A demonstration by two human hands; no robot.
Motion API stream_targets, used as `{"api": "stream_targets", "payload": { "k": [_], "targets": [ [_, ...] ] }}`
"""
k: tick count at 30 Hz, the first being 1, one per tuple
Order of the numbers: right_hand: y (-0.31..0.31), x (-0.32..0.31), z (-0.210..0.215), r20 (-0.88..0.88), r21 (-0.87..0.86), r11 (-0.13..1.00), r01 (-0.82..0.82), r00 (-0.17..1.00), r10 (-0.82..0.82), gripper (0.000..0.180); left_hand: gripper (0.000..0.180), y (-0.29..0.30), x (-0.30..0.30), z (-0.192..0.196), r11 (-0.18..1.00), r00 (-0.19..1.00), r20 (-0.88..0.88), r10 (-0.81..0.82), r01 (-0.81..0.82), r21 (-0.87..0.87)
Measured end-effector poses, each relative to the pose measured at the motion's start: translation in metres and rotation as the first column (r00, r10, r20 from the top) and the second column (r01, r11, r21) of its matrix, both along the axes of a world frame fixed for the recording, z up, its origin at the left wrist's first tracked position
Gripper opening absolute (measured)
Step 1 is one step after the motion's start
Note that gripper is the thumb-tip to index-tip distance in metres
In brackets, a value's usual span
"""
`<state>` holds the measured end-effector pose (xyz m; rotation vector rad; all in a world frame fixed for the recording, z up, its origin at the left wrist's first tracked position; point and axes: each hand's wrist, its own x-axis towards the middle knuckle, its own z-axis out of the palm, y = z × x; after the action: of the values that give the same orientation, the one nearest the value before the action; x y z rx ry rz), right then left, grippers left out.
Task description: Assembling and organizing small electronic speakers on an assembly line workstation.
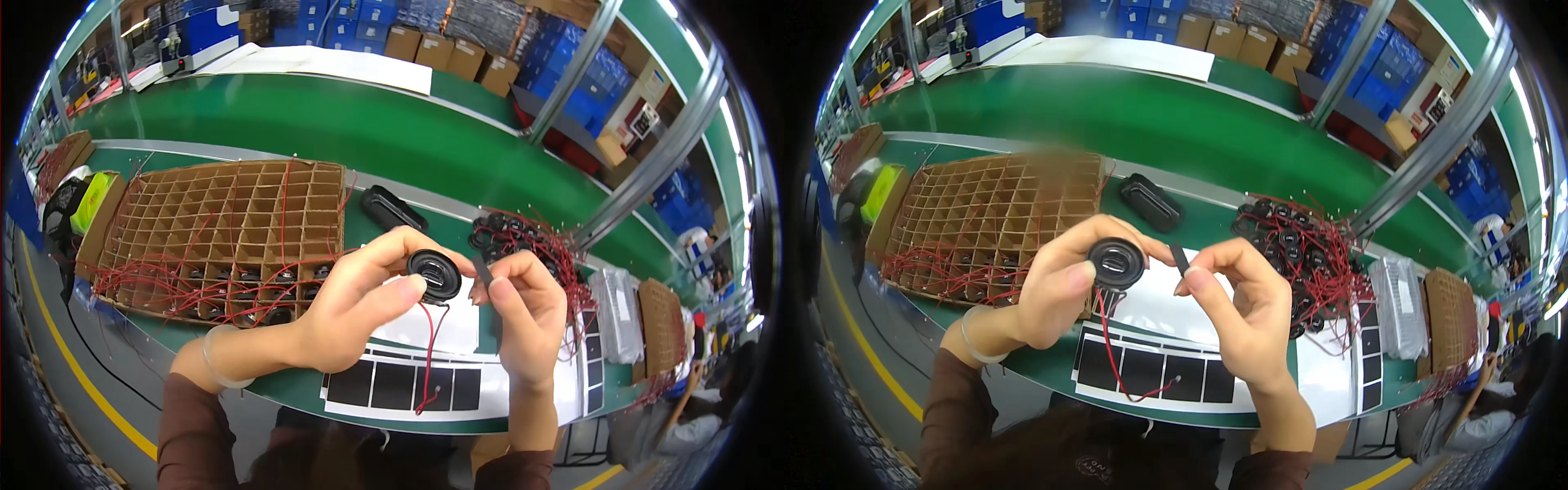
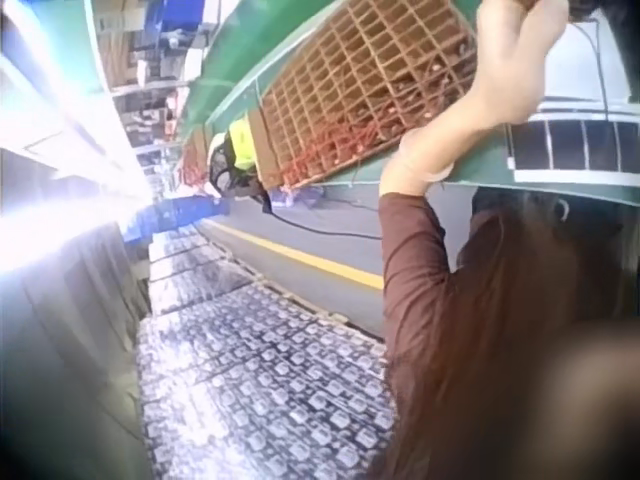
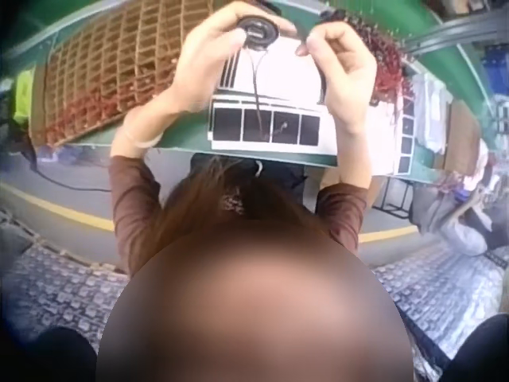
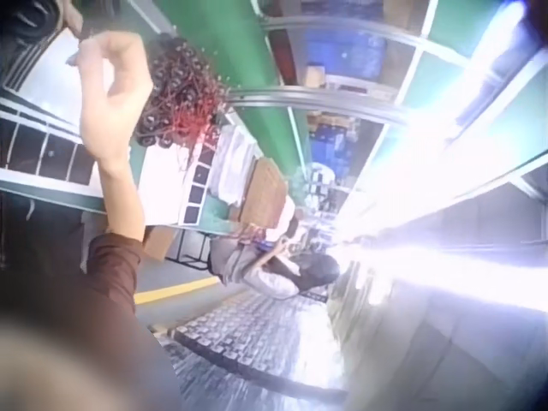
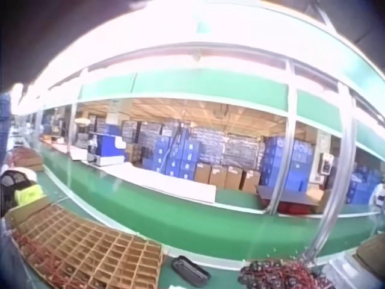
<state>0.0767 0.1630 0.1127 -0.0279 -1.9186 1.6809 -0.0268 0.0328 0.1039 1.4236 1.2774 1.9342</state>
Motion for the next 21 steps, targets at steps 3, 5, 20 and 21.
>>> {"api": "stream_targets", "payload": {
  "k": [3, 5, 20, 21],
  "targets": [
    [0.003, 0.006, 0.008, -0.141, -0.078, 0.997, 0.01, 0.99, -0.021, 0.008, 0.035, 0.0, -0.014, 0.004, 0.998, 0.985, 0.168, 0.049, -0.053, 0.022],
    [0.009, 0.01, 0.015, -0.193, -0.005, 1.0, 0.021, 0.981, -0.021, 0.014, 0.036, 0.001, -0.023, 0.008, 0.998, 0.971, 0.236, 0.047, -0.055, 0.027],
    [0.003, -0.012, 0.005, -0.19, 0.497, 0.834, 0.239, 0.968, -0.165, 0.076, 0.047, -0.002, -0.012, 0.009, 0.909, 0.827, 0.479, -0.294, 0.396, -0.126],
    [0.002, -0.013, 0.005, -0.186, 0.491, 0.838, 0.236, 0.969, -0.164, 0.076, 0.046, -0.004, -0.011, 0.01, 0.914, 0.852, 0.451, -0.265, 0.371, -0.165]
  ]
}}
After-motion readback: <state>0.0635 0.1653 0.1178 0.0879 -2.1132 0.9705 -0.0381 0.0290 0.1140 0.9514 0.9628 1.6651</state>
